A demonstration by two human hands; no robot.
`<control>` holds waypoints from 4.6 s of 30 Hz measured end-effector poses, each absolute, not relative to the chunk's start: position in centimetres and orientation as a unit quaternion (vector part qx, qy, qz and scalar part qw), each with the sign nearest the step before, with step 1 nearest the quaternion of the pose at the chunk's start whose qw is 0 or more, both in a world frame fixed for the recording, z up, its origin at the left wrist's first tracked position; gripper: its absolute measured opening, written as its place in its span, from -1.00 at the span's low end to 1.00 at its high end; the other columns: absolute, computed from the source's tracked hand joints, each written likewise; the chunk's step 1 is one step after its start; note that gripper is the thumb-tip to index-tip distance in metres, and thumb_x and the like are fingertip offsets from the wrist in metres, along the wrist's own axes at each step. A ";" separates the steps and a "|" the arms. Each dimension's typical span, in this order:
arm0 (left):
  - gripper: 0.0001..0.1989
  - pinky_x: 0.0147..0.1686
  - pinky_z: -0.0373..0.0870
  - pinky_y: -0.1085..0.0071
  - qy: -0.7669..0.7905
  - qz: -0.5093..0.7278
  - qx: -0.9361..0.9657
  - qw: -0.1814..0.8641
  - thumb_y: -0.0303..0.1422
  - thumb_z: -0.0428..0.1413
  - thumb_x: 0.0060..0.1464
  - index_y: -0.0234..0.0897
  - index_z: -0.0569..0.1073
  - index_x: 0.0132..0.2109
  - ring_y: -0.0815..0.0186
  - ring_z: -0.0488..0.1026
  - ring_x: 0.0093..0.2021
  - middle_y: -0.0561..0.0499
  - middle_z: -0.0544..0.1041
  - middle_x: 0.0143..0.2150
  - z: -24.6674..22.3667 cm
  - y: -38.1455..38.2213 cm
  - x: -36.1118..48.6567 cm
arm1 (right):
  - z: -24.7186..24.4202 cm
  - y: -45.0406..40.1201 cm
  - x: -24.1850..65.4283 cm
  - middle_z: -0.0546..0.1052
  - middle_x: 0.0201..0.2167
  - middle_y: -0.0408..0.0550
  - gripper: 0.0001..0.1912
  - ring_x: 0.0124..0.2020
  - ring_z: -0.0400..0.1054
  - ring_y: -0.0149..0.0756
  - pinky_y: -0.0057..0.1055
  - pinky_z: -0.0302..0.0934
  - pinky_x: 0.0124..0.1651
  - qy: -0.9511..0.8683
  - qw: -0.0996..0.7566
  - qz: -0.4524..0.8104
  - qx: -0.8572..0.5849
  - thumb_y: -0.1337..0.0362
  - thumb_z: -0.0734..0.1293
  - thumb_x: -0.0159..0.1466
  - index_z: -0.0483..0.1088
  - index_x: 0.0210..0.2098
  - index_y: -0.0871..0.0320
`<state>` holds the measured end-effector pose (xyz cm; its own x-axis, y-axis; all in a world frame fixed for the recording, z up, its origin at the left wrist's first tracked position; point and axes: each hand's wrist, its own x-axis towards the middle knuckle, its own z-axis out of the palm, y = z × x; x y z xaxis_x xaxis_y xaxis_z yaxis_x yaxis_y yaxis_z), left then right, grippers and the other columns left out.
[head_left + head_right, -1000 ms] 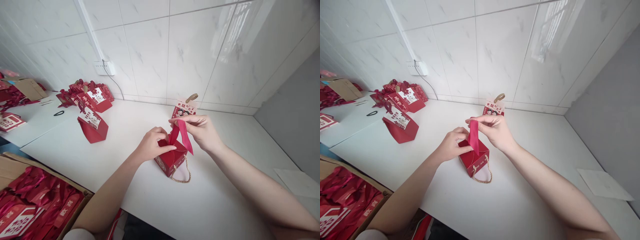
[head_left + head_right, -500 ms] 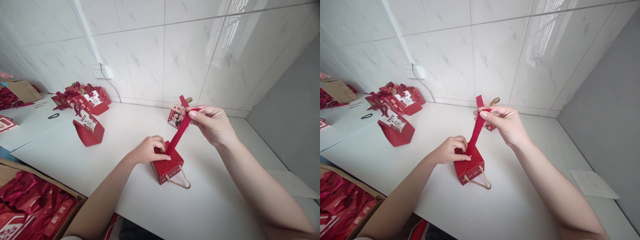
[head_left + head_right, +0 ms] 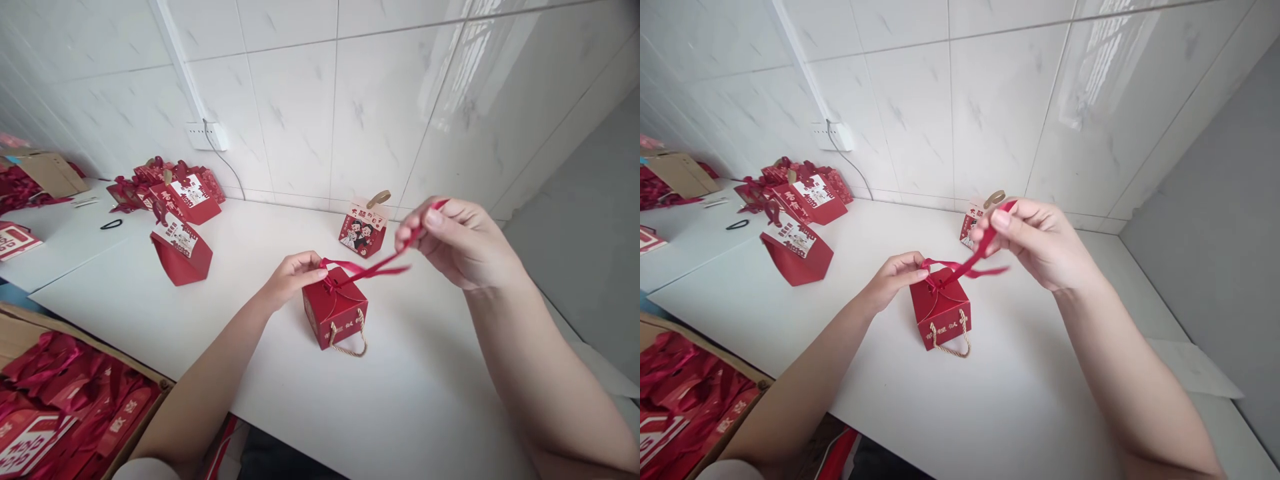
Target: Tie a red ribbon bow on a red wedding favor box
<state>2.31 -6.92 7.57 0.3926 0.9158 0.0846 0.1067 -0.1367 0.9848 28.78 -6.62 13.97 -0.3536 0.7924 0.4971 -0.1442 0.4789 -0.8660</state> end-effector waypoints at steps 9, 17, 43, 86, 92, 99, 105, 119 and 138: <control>-0.73 -0.16 0.37 0.34 0.461 0.419 0.642 0.446 -0.12 0.05 0.15 -0.24 0.36 -0.29 0.29 0.46 -0.23 0.03 0.50 -0.28 6.9 -6.2 1.8 | 13.6 -7.0 27.3 0.60 -0.35 -0.07 -0.77 -0.38 0.49 -0.32 -0.42 0.38 -0.31 -0.870 0.130 0.454 -0.143 0.19 0.27 0.35 0.55 -0.19 0.14; -0.36 -0.04 0.40 0.24 0.418 0.248 0.766 0.421 -0.19 0.30 -0.10 -0.14 0.33 0.14 0.12 0.42 0.07 -0.12 0.41 0.13 7.8 -6.9 1.1 | 8.9 -5.6 23.6 0.47 -0.29 -0.06 -0.87 -0.39 0.36 -0.36 -0.42 0.21 -0.35 -0.925 0.221 0.178 -0.251 0.38 0.26 0.31 0.46 -0.26 0.12; -0.40 0.05 0.40 0.18 0.405 0.234 0.690 0.552 -0.33 0.27 -0.02 -0.14 0.28 0.17 0.14 0.40 0.11 -0.07 0.41 0.12 7.0 -6.5 0.9 | 8.2 -6.8 21.9 0.36 -0.34 -0.05 -0.88 -0.38 0.23 -0.34 -0.44 0.15 -0.36 -0.930 0.174 0.109 -0.306 0.40 0.18 0.36 0.27 -0.33 0.18; -0.49 0.06 0.36 0.22 0.388 0.230 0.708 0.543 -0.29 0.21 0.03 -0.17 0.31 0.13 0.16 0.40 0.11 -0.09 0.41 0.14 7.2 -6.5 1.0 | 8.8 -5.8 23.4 0.32 -0.43 -0.17 -0.89 -0.52 0.16 -0.42 -0.46 0.09 -0.49 -0.854 0.153 0.381 -0.319 0.31 0.15 0.34 0.20 -0.35 0.12; -0.79 -0.06 0.38 0.25 0.389 0.249 0.758 0.460 -0.32 0.15 0.05 -0.23 0.41 -0.13 0.19 0.42 0.00 -0.06 0.46 0.01 7.2 -6.6 1.2 | 8.9 -5.6 23.6 0.34 -0.43 -0.17 -0.90 -0.50 0.18 -0.42 -0.46 0.12 -0.46 -0.871 0.150 0.361 -0.297 0.34 0.17 0.32 0.23 -0.35 0.13; -0.96 -0.08 0.37 0.26 0.397 0.273 0.791 0.377 -0.39 0.07 0.02 -0.26 0.37 -0.33 0.21 0.42 -0.05 -0.06 0.42 0.08 6.9 -6.6 1.7 | 9.0 -6.4 23.2 0.37 -0.35 -0.11 -0.90 -0.44 0.23 -0.40 -0.44 0.14 -0.36 -0.910 0.189 0.219 -0.297 0.32 0.21 0.31 0.24 -0.36 0.14; -0.97 -0.04 0.35 0.24 0.396 0.280 0.784 0.388 -0.41 0.06 0.02 -0.27 0.35 -0.36 0.20 0.42 -0.05 -0.07 0.44 0.01 6.6 -6.4 1.8 | 8.3 -6.9 22.3 0.36 -0.37 -0.11 -0.90 -0.48 0.18 -0.43 -0.47 0.06 -0.43 -0.922 0.187 0.126 -0.313 0.40 0.20 0.29 0.25 -0.38 0.16; -0.95 -0.08 0.33 0.26 0.396 0.248 0.800 0.375 -0.42 0.05 -0.03 -0.25 0.30 -0.36 0.23 0.39 -0.12 -0.04 0.42 0.01 6.7 -6.4 1.7 | 8.0 -5.1 23.1 0.39 -0.44 -0.18 -0.93 -0.50 0.22 -0.45 -0.49 0.11 -0.43 -0.885 0.221 0.303 -0.275 0.43 0.25 0.16 0.30 -0.41 0.15; -0.90 0.01 0.28 0.22 0.358 0.267 0.796 0.409 -0.46 0.05 -0.02 -0.24 0.34 -0.28 0.16 0.35 0.04 -0.05 0.36 0.10 6.7 -6.5 1.7 | 7.9 -4.4 23.7 0.35 -0.40 -0.16 -0.91 -0.45 0.20 -0.41 -0.47 0.13 -0.38 -0.886 0.221 0.306 -0.268 0.44 0.21 0.21 0.26 -0.34 0.14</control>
<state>1.71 -6.47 6.75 0.6009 0.7883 0.1322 0.3515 -0.4091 0.8421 23.72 -4.43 7.93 -0.7586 0.6101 0.2286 0.3387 0.6690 -0.6616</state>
